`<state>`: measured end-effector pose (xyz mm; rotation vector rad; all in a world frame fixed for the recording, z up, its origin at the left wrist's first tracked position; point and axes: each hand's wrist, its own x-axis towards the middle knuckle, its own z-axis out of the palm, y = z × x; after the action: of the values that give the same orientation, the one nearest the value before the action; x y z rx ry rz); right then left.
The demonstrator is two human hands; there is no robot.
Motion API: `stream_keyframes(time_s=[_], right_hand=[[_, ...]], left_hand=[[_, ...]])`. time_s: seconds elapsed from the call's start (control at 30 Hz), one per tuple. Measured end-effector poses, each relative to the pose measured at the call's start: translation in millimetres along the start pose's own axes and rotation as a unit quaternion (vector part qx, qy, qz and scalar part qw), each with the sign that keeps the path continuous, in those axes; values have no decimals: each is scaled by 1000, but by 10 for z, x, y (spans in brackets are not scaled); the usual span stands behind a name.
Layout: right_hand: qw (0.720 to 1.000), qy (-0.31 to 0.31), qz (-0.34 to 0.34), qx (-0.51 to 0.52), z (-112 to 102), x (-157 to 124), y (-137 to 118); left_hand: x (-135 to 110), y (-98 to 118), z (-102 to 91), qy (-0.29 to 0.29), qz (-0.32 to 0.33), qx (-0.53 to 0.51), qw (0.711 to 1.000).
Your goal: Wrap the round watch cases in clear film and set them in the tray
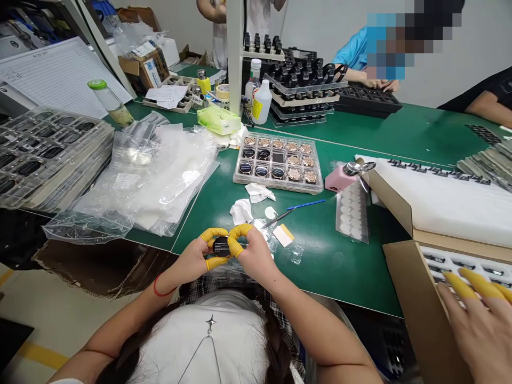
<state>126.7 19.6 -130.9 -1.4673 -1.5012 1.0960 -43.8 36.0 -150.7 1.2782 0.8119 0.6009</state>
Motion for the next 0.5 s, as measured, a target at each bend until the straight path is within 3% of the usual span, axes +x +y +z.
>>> stream_keyframes(time_s=[0.5], right_hand=[[999, 24, -23, -29, 16, -23, 35]], left_hand=[[27, -31, 12, -2, -10, -7, 1000]])
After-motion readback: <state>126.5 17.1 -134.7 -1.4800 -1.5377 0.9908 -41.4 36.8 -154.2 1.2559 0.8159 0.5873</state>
